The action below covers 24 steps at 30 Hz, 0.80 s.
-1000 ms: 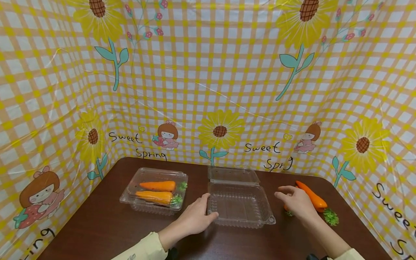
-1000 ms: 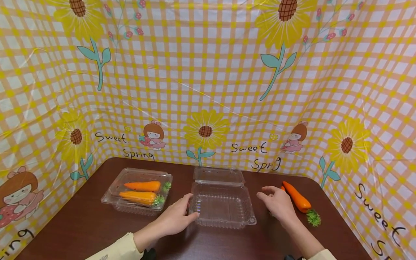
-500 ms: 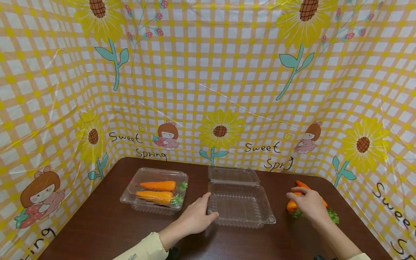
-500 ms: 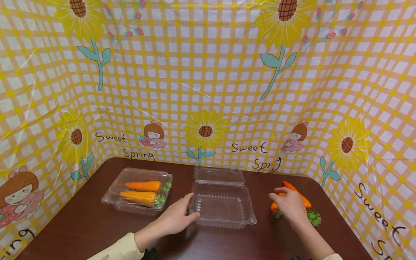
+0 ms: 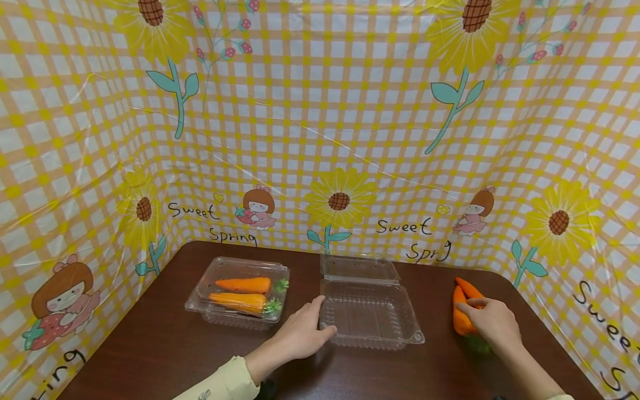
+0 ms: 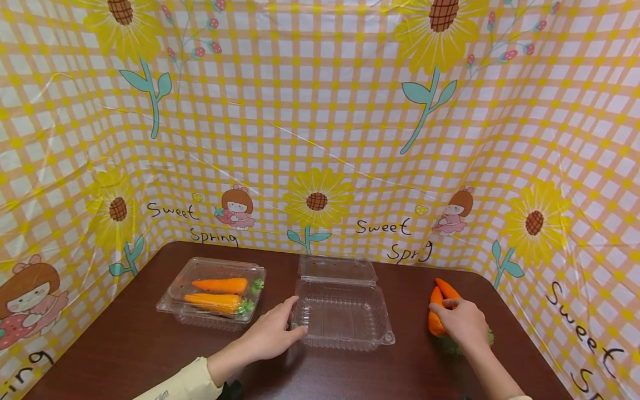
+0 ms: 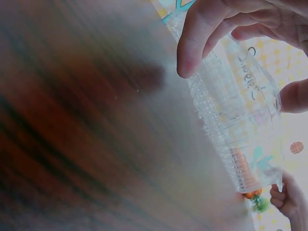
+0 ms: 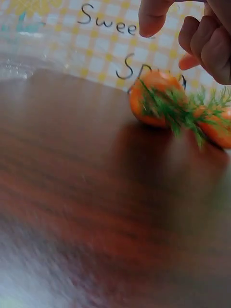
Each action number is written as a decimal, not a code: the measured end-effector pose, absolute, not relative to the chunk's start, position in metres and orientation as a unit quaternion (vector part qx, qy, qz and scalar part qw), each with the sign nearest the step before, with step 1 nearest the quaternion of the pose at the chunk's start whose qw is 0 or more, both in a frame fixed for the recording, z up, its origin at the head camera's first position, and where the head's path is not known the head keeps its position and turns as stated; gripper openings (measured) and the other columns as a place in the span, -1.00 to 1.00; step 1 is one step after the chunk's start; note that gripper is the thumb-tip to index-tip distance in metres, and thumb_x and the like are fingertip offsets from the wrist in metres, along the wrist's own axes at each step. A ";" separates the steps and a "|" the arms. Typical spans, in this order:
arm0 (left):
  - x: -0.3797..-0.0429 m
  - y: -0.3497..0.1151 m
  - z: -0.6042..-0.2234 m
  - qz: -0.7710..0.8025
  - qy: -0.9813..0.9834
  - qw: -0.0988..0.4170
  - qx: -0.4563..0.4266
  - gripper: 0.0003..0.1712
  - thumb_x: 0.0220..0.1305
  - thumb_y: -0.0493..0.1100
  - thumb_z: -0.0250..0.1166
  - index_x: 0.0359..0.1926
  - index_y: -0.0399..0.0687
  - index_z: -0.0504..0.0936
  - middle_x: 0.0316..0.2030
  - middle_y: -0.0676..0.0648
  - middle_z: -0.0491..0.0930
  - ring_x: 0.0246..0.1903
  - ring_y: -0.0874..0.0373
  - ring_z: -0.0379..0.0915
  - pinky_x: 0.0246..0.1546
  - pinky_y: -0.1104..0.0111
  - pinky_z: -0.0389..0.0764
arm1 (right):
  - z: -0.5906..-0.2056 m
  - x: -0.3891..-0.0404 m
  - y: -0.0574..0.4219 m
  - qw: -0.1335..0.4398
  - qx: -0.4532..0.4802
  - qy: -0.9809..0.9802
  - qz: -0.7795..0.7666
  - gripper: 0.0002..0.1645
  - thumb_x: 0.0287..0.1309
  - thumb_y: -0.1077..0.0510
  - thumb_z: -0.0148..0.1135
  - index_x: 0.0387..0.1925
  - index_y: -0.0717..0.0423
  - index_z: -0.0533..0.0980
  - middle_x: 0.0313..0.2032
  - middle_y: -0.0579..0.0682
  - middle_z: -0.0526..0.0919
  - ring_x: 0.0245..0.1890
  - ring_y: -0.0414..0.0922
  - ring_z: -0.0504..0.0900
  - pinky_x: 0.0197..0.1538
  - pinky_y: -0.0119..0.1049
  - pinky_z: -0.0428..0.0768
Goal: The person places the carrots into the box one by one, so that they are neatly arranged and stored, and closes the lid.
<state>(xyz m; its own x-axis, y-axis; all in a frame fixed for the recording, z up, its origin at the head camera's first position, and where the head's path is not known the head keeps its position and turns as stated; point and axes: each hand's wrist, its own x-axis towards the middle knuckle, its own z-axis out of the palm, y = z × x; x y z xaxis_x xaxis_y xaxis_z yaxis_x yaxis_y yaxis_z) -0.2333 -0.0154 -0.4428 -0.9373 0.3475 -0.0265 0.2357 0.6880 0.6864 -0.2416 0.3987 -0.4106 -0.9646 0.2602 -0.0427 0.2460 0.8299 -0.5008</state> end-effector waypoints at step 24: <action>-0.235 -0.016 -0.442 0.346 0.920 0.074 0.167 -0.01 0.30 0.24 0.30 0.56 -0.07 0.13 0.41 -0.32 0.32 0.33 -0.28 0.35 0.21 -0.20 0.42 | -0.433 -0.238 0.412 -0.012 -0.075 -0.965 0.252 0.15 0.19 -0.29 0.32 0.55 -0.64 -0.24 -0.41 0.00 0.63 -0.36 -0.06 0.54 -0.40 -0.18 0.32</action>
<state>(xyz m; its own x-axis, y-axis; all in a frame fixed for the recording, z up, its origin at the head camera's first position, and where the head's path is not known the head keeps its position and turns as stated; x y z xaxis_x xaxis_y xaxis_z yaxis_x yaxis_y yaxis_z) -0.2351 -0.0157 -0.4423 -0.9335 0.3581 -0.0198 0.2563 0.7048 0.6615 -0.2383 0.4115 -0.4326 -0.9885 0.1383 -0.0617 0.1508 0.8614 -0.4850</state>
